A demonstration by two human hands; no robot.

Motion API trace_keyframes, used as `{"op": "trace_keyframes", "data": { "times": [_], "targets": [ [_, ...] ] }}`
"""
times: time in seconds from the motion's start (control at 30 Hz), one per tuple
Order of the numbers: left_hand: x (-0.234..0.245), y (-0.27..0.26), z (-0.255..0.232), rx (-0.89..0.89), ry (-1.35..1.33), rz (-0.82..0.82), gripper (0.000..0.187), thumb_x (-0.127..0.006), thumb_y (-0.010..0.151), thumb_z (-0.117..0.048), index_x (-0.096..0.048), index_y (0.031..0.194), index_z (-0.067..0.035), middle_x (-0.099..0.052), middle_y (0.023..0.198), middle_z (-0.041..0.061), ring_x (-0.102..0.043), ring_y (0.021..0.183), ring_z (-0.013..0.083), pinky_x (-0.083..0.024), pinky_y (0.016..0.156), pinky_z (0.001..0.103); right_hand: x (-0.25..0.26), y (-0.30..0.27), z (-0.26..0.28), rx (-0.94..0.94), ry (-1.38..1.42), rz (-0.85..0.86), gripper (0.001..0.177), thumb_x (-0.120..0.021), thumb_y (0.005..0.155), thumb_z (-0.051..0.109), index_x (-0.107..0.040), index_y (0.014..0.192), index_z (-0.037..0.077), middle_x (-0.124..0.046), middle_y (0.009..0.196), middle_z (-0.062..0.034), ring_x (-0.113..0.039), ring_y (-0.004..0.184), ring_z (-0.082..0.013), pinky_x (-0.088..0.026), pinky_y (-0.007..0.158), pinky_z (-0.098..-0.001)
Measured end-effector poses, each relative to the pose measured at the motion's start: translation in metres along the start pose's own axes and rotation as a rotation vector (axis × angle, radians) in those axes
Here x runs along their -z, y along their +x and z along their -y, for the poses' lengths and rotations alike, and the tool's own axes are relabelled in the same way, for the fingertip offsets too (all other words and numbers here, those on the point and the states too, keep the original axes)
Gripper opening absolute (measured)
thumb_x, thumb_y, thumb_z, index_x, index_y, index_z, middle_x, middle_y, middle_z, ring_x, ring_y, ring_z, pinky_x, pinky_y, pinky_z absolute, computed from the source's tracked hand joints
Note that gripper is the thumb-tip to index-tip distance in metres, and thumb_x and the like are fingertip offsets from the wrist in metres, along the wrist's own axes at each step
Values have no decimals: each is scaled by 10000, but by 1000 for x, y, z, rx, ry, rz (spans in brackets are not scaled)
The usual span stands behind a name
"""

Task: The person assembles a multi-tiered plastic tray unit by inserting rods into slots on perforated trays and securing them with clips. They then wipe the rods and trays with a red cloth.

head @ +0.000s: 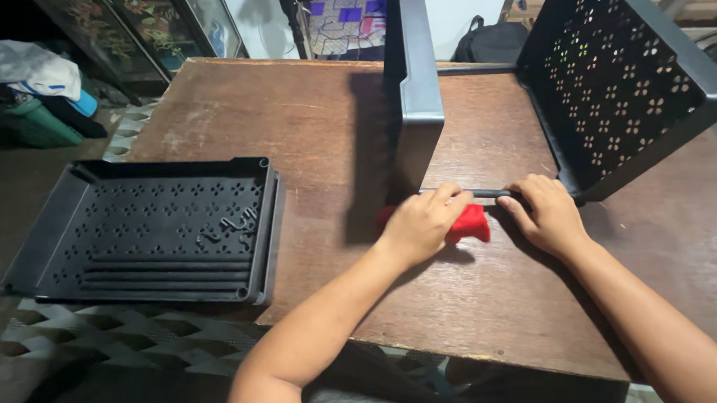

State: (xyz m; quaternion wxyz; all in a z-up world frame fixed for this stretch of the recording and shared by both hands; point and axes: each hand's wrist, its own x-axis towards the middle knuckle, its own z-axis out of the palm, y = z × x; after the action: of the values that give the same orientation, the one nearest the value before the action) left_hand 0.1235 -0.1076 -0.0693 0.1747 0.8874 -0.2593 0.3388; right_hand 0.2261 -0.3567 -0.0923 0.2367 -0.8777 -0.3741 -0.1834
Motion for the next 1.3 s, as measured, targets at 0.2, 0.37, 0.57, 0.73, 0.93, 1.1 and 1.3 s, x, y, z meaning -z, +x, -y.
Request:
{"op": "trace_keyframes", "data": {
  "times": [0.2, 0.37, 0.57, 0.73, 0.93, 1.1, 1.3],
  "targets": [
    [-13, -4, 4, 217, 20, 40, 432, -770, 698, -130, -596, 1085, -47, -623, 1025, 130, -692, 894, 312, -565, 668, 399, 1, 0, 6, 36, -1, -38, 271, -750, 873, 323, -699, 951, 69, -635, 844, -109, -601, 826, -317, -448, 748, -423],
    [-16, -7, 20, 317, 115, 77, 289, -765, 753, -114, -610, 993, -72, -617, 938, 120, -692, 838, 314, -563, 656, 433, 0, 4, 15, 111, -20, -32, 231, -762, 869, 286, -726, 980, 87, -658, 863, -97, -615, 834, -316, -460, 744, -425],
    [-15, -7, 20, 308, 174, 118, 268, -747, 734, -90, -620, 971, -79, -605, 930, 112, -681, 829, 301, -558, 652, 423, 19, 5, 27, 284, -2, -162, 178, -766, 859, 175, -718, 986, 60, -701, 932, -93, -669, 826, -291, -506, 713, -390],
    [-14, -4, 0, 169, 270, 91, 341, -732, 707, -65, -647, 1037, -72, -616, 985, 85, -626, 854, 278, -510, 663, 403, 45, -8, 31, 429, 11, -370, 123, -752, 830, 45, -705, 942, 27, -702, 883, -97, -683, 716, -236, -535, 636, -341],
    [-42, 26, -19, -69, 87, 105, 354, -756, 704, -116, -643, 1034, -59, -610, 984, 92, -594, 956, 298, -483, 730, 421, 65, -39, -18, 319, -51, -849, 210, -778, 835, 46, -595, 940, 46, -547, 813, -77, -569, 685, -262, -471, 634, -364],
    [-81, 63, -25, -103, -88, 226, 393, -815, 641, -221, -643, 952, -54, -618, 975, 124, -603, 966, 333, -510, 776, 453, 46, -40, -62, -37, 593, -848, 592, -879, 915, 293, -442, 1256, 85, -467, 1039, -28, -454, 815, -98, -406, 749, -222],
    [-117, 82, -32, -27, -108, 275, 348, -786, 693, -185, -671, 993, -52, -631, 989, 126, -624, 972, 332, -530, 788, 461, 36, -22, -61, -98, 263, -554, 843, -947, 715, 254, -469, 1371, 27, -561, 1228, -118, -567, 1134, -233, -473, 1007, -344]
  ]
}}
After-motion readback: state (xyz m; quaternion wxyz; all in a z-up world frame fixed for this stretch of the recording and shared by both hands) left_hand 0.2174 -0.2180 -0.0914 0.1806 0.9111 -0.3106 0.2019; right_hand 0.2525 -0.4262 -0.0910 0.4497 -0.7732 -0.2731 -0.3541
